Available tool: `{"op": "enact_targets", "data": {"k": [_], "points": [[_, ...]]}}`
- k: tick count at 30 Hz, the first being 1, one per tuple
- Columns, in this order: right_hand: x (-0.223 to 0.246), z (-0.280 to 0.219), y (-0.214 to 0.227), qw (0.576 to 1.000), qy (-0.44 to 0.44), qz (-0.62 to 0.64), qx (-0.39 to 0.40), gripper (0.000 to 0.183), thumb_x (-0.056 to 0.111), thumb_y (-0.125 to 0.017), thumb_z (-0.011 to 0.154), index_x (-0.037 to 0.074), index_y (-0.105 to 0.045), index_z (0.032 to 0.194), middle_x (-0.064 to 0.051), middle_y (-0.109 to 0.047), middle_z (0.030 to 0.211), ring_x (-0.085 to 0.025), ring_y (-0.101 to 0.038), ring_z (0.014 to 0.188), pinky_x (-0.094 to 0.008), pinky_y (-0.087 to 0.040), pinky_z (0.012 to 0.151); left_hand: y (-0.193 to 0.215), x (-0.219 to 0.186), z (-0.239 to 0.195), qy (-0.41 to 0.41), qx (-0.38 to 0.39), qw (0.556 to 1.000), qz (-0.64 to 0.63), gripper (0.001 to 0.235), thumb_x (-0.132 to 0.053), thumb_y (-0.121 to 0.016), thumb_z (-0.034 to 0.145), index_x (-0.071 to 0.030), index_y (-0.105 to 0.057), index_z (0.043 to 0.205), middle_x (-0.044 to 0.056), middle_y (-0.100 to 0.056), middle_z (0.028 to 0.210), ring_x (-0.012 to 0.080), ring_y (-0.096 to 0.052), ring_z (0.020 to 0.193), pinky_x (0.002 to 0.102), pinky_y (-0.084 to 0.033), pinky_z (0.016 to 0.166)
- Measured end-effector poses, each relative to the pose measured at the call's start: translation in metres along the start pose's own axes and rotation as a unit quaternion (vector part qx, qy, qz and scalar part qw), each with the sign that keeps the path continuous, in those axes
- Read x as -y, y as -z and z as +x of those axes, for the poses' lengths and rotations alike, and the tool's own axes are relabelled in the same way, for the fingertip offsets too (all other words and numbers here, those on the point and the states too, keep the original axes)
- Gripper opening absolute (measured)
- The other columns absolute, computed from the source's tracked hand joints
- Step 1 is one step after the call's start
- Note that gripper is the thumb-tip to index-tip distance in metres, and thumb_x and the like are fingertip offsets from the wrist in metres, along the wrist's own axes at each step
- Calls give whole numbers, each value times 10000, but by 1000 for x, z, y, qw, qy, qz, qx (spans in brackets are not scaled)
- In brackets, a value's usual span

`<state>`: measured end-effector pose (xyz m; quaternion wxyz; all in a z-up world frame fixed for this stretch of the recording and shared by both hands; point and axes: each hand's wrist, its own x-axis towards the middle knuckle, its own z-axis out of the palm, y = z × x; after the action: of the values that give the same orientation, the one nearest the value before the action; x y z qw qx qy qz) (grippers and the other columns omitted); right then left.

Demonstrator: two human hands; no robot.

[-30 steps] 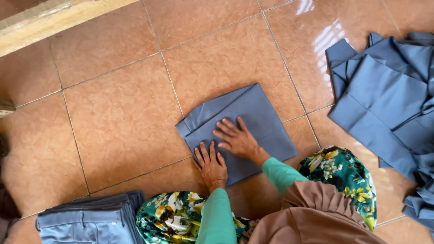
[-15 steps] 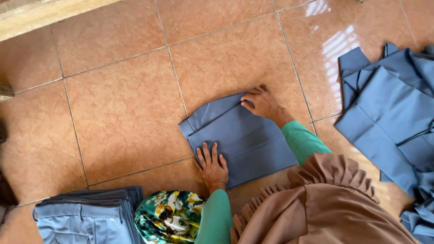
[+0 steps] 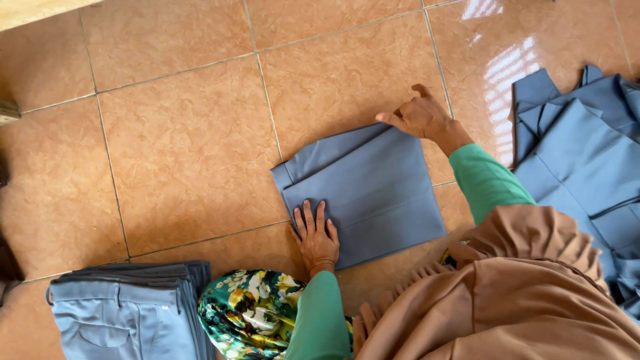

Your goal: The person sits on the floor and folds a pair of grey trousers by hand. They smooth the fabric, fold the legs together, and then fold the garment into a compact rectangle before placing it on a stack.

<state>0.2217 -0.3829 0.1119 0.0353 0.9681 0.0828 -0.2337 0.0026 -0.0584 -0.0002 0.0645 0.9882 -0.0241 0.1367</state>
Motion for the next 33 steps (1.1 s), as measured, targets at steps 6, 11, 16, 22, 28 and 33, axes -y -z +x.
{"op": "enact_targets", "data": {"k": [6, 11, 16, 22, 28, 33], "points": [[14, 14, -62, 931, -72, 309, -181, 647, 788, -381, 1027, 286, -788, 1007, -38, -766, 955, -284, -720, 1025, -431, -465, 1054, -1, 0, 3, 1, -19, 1000, -7, 548, -407, -437, 972, -422, -445, 1520, -5, -363, 1656, 283, -305, 1532, 569, -260, 1185], [139, -33, -118, 877, -7, 188, -442, 509, 500, -594, 1035, 333, -540, 1513, 17, -503, 1566, -208, -374, 1491, -463, -302, 1159, -1, 1, 3, -8, -27, 1000, -4, 521, -410, -440, 981, -391, -469, 1501, 21, -380, 1644, 299, -338, 1514, 578, -287, 1174], [196, -101, -159, 889, -47, 196, -410, 596, 549, -509, 1030, 300, -450, 1569, -34, -372, 1657, -259, -289, 1543, -519, -201, 1223, -2, 1, 1, -6, -19, 1000, -12, 516, -411, -437, 983, -393, -470, 1498, 20, -380, 1643, 304, -331, 1516, 573, -309, 1155], [116, -165, -208, 887, -253, 199, -330, 550, 514, -409, 1099, 356, -338, 1622, 7, -282, 1698, -208, -195, 1566, -542, -65, 1229, -1, 1, 1, -14, -30, 999, -9, 510, -412, -433, 993, -389, -476, 1501, 21, -383, 1642, 314, -342, 1508, 565, -345, 1120], [100, -173, -200, 894, -297, 280, -185, 638, 605, -278, 1087, 398, -93, 1661, 35, -91, 1736, -212, -23, 1591, -633, 28, 1237, -10, 4, -3, -5, -57, 998, -14, 496, -417, -452, 981, -388, -499, 1474, 20, -403, 1626, 305, -354, 1503, 566, -347, 1112], [125, -211, -184, 914, -250, 259, -186, 879, 460, -568, 971, 280, -77, 1677, -143, -71, 1730, -364, -68, 1583, -741, -81, 1184, -13, 4, -4, -4, -74, 997, -12, 474, -416, -447, 993, -395, -509, 1462, 9, -413, 1618, 297, -358, 1500, 572, -339, 1120]]}}
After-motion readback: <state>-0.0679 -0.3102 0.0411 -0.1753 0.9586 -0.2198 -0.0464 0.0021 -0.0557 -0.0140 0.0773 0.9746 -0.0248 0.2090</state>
